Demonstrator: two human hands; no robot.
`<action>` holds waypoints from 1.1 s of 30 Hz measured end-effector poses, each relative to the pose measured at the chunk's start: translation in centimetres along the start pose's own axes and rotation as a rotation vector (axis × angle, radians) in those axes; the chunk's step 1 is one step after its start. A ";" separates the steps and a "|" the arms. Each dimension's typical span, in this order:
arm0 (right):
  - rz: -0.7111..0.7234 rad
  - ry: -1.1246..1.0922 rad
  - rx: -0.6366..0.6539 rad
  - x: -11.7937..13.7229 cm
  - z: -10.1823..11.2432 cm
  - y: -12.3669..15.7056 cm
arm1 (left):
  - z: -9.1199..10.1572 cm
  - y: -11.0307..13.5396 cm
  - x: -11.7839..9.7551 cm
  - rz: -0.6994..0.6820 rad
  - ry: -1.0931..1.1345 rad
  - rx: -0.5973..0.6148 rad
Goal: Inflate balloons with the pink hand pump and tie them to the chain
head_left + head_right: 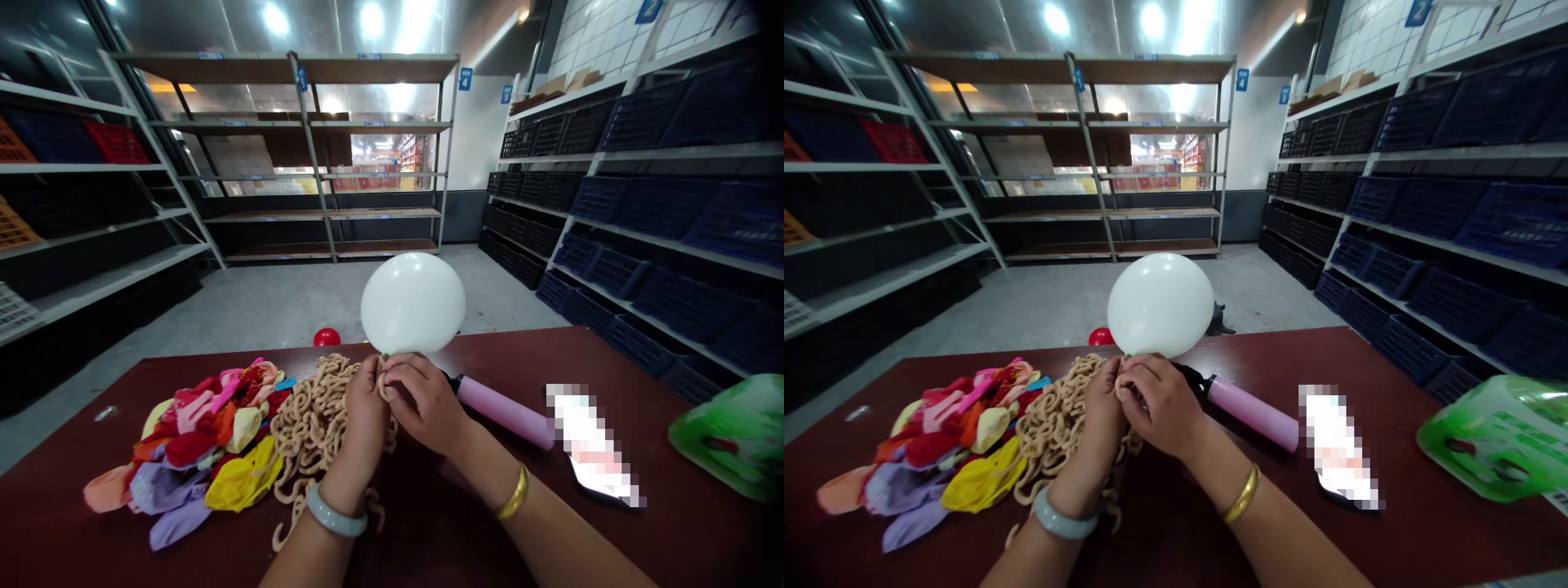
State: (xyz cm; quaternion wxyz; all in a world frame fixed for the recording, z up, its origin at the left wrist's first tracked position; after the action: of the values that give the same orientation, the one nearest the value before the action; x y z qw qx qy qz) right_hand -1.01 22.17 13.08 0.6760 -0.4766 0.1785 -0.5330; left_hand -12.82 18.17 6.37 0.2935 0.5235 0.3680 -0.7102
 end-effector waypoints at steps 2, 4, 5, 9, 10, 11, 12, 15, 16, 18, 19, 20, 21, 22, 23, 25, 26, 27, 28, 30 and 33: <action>-0.021 -0.004 -0.044 -0.4 0.1 0.2 | 0.2 0.2 -0.5 -0.029 -0.067 -0.024; -0.068 0.000 -0.104 -1.1 0.3 0.3 | 0.3 0.5 -1.1 -0.053 -0.136 -0.036; -0.098 0.003 -0.129 -1.4 0.4 0.4 | 0.3 0.6 -1.3 -0.066 -0.175 -0.037; -0.206 0.013 -0.181 -2.2 0.9 0.6 | 0.2 1.2 -2.7 -0.165 -0.345 -0.035; -0.235 0.012 -0.179 -2.3 1.0 0.6 | 0.2 1.3 -3.1 -0.196 -0.392 -0.042; -0.268 0.009 -0.178 -2.5 1.1 0.6 | 0.2 1.4 -3.5 -0.223 -0.442 -0.054; -0.302 0.002 -0.175 -2.6 1.2 0.6 | 0.2 1.5 -3.8 -0.245 -0.497 -0.068; -0.402 -0.029 -0.151 -3.3 1.4 0.6 | -0.1 1.7 -4.3 -0.276 -0.648 -0.087; -0.422 -0.033 -0.136 -3.5 1.4 0.6 | -0.2 1.8 -4.4 -0.278 -0.679 -0.088; -0.443 -0.018 -0.100 -3.8 1.2 0.7 | -0.4 1.7 -4.3 -0.269 -0.692 -0.083; -0.440 0.006 -0.087 -3.8 1.1 0.7 | -0.4 1.7 -4.2 -0.257 -0.668 -0.081; -0.426 0.042 -0.079 -3.8 1.0 0.7 | -0.4 1.6 -4.1 -0.239 -0.630 -0.078; -0.401 0.091 -0.079 -3.7 0.9 0.8 | -0.4 1.5 -3.8 -0.210 -0.577 -0.074; -0.368 0.151 -0.083 -3.4 0.8 0.8 | -0.5 1.4 -3.4 -0.171 -0.509 -0.066; -0.331 0.213 -0.086 -3.1 0.7 0.8 | -0.5 1.3 -3.0 -0.127 -0.425 -0.054; -0.275 0.313 -0.087 -2.5 0.5 0.8 | -0.8 1.3 -2.2 -0.037 -0.222 -0.029; -0.263 0.345 -0.085 -2.3 0.4 0.8 | -0.9 1.3 -1.9 -0.003 -0.121 -0.019; -0.256 0.359 -0.084 -2.2 0.4 0.8 | -1.0 1.3 -1.7 0.018 -0.040 -0.012; -0.255 0.355 -0.087 -2.1 0.4 0.8 | -1.0 1.4 -1.7 0.021 0.004 -0.015; -0.260 0.304 -0.100 -2.0 0.6 0.7 | -0.8 1.6 -2.1 -0.024 -0.025 -0.044; -0.271 0.181 -0.113 -2.1 0.9 0.5 | -0.3 1.7 -3.0 -0.140 -0.204 -0.096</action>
State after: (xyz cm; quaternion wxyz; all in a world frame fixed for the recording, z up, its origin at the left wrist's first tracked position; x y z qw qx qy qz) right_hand -0.82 24.45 12.53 0.5511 -0.4837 0.2024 -0.6491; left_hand -10.43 17.52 8.82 0.3040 0.4069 0.4054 -0.7600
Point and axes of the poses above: each hand's wrist, its own y-axis away from the middle knuckle, its own z-axis out of the back of the hand, x = y × z, the point moved 7 cm from there along -y, towards the middle knuckle, and after that the axes turned 11 degrees about z, right-handed, at the moved point
